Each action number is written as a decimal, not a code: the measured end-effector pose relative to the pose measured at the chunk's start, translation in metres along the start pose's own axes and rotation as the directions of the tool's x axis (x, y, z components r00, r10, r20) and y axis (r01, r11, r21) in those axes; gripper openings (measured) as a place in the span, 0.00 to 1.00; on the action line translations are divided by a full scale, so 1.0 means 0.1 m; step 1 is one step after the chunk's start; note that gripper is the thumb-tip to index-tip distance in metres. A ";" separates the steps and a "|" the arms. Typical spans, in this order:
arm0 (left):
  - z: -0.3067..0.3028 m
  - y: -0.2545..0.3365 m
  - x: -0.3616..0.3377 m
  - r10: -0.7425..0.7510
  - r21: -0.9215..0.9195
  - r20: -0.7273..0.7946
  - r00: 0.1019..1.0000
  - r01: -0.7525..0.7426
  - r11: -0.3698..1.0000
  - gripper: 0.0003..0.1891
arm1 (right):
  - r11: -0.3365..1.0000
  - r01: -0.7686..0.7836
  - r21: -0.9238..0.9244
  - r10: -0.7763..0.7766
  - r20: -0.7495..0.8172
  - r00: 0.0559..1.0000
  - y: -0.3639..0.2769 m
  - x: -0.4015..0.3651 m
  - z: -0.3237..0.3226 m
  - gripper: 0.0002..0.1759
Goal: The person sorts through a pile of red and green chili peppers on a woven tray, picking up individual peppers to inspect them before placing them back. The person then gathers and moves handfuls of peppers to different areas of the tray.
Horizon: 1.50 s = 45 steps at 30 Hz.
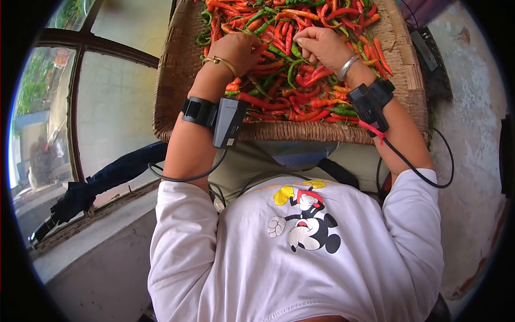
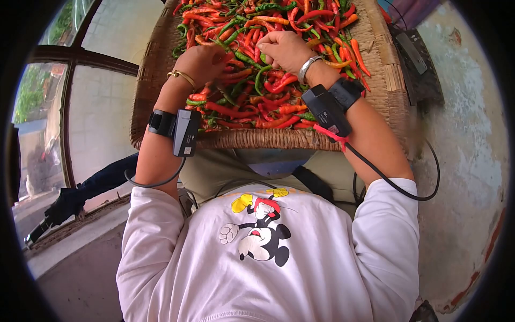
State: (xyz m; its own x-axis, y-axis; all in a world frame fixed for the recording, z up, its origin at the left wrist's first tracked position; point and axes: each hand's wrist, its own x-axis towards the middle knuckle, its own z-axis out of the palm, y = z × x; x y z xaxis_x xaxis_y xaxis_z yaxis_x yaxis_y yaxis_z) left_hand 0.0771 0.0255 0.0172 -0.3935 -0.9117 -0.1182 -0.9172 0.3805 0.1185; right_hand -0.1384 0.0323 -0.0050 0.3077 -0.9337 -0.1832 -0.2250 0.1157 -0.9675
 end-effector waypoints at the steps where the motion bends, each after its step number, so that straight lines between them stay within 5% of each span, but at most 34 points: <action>1: -0.01 0.02 0.01 0.034 -0.158 -0.052 0.998 -0.042 0.986 0.14 | 0.996 0.054 -0.064 -0.053 0.014 0.998 0.01 0.01 0.01 0.13; 5: -0.05 0.08 -0.02 0.157 -0.328 -0.136 0.978 -0.194 0.925 0.13 | 0.888 0.275 -0.368 -0.290 0.017 0.957 -0.03 -0.04 0.09 0.12; 7: -0.03 0.10 0.00 0.218 -0.390 -0.120 0.968 -0.248 0.887 0.13 | 0.890 0.263 -0.373 -0.272 0.030 0.962 -0.07 -0.06 0.13 0.12; 11: -0.05 0.13 -0.01 0.139 -0.511 -0.049 0.989 -0.145 0.848 0.11 | 0.841 0.273 -0.467 -0.309 -0.002 0.951 -0.03 -0.03 0.13 0.13; 13: -0.03 0.10 0.01 0.103 -0.780 -0.077 0.992 -0.124 0.613 0.12 | 0.845 0.270 -0.462 -0.311 -0.013 0.950 -0.02 -0.01 0.12 0.13; 14: -0.01 0.10 0.02 0.103 -0.780 -0.077 0.992 -0.124 0.613 0.12 | 0.899 0.254 -0.356 -0.276 -0.012 0.961 -0.02 -0.01 0.11 0.14; 16: 0.03 0.11 0.03 0.115 -0.928 -0.169 0.979 -0.197 0.315 0.14 | 0.941 0.232 -0.246 -0.241 -0.004 0.971 -0.03 -0.02 0.09 0.15; 18: 0.01 0.09 0.03 0.116 -0.938 -0.118 0.986 -0.149 0.312 0.14 | 0.992 0.111 0.053 -0.115 0.064 0.991 -0.04 -0.02 0.06 0.17; 20: 0.00 0.09 0.03 0.118 -0.946 -0.068 0.991 -0.102 0.308 0.15 | 0.986 0.095 0.136 -0.106 0.075 0.992 -0.01 0.00 0.04 0.18; 25: 0.03 0.07 0.03 0.090 -0.923 -0.048 0.995 -0.079 0.377 0.13 | 0.978 0.056 0.200 -0.065 0.038 0.997 -0.02 -0.01 0.04 0.18; 26: 0.02 0.06 0.03 0.090 -0.923 -0.047 0.995 -0.078 0.377 0.13 | 0.995 0.095 0.023 -0.095 -0.006 0.995 -0.03 -0.01 0.03 0.17; 28: 0.01 0.07 0.02 0.057 -0.651 -0.134 0.989 -0.131 0.748 0.11 | 0.980 0.121 -0.158 -0.130 -0.047 0.990 -0.09 -0.03 0.03 0.16; 30: 0.00 0.10 0.00 0.114 -0.610 -0.160 0.980 -0.189 0.769 0.10 | 0.751 0.256 -0.609 -0.355 -0.044 0.934 -0.17 -0.10 0.05 0.15; 31: -0.01 0.12 -0.01 0.170 -0.566 -0.184 0.968 -0.246 0.787 0.09 | 0.751 0.257 -0.609 -0.355 -0.043 0.934 -0.14 -0.09 0.06 0.15; 33: -0.08 0.16 -0.05 0.184 -0.596 -0.141 0.973 -0.232 0.769 0.09 | 0.506 0.513 -0.693 -0.572 0.175 0.802 -0.10 -0.07 0.10 0.15; 34: -0.11 0.17 -0.05 0.204 -0.626 -0.098 0.974 -0.220 0.749 0.10 | 0.526 0.432 -0.733 -0.395 0.239 0.887 -0.12 -0.08 0.12 0.17; 35: -0.07 0.16 -0.05 0.205 -0.626 -0.096 0.974 -0.219 0.749 0.10 | 0.527 0.431 -0.732 -0.394 0.238 0.888 -0.15 -0.09 0.14 0.17; 37: 0.01 0.14 -0.02 0.115 -0.649 -0.243 0.963 -0.250 0.718 0.09 | 0.609 0.269 -0.747 -0.150 0.225 0.963 -0.16 -0.10 0.17 0.19; 39: -0.03 0.05 0.03 0.011 -0.649 -0.347 0.938 -0.249 0.719 0.10 | 0.609 0.211 -0.764 -0.085 0.201 0.976 -0.11 -0.04 0.12 0.21; 41: -0.08 -0.05 0.04 -0.093 -0.648 -0.445 0.891 -0.249 0.719 0.11 | 0.607 0.293 -0.739 -0.148 0.257 0.955 0.04 0.07 0.00 0.14; 42: -0.11 -0.10 0.02 -0.085 -0.488 -0.398 0.913 -0.132 0.863 0.12 | 0.837 0.107 -0.537 -0.044 0.129 0.991 0.06 0.09 -0.04 0.13; 43: -0.12 -0.12 0.02 -0.090 -0.293 -0.350 0.932 -0.018 0.956 0.13 | 0.926 0.009 -0.377 0.038 0.118 0.992 -0.05 0.10 -0.14 0.13; 45: -0.07 -0.09 0.01 -0.078 -0.203 -0.226 0.971 0.032 0.979 0.14 | 0.971 0.160 0.178 -0.150 -0.070 0.986 0.05 0.19 -0.27 0.17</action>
State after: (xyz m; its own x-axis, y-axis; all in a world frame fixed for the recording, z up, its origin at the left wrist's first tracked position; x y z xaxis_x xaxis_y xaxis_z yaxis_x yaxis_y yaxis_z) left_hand 0.0851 0.0206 0.0229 -0.2960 -0.9500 0.0990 -0.8973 0.3121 0.3121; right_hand -0.1589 0.0063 -0.0088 0.2722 -0.9620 -0.0232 -0.0048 0.0227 -0.9997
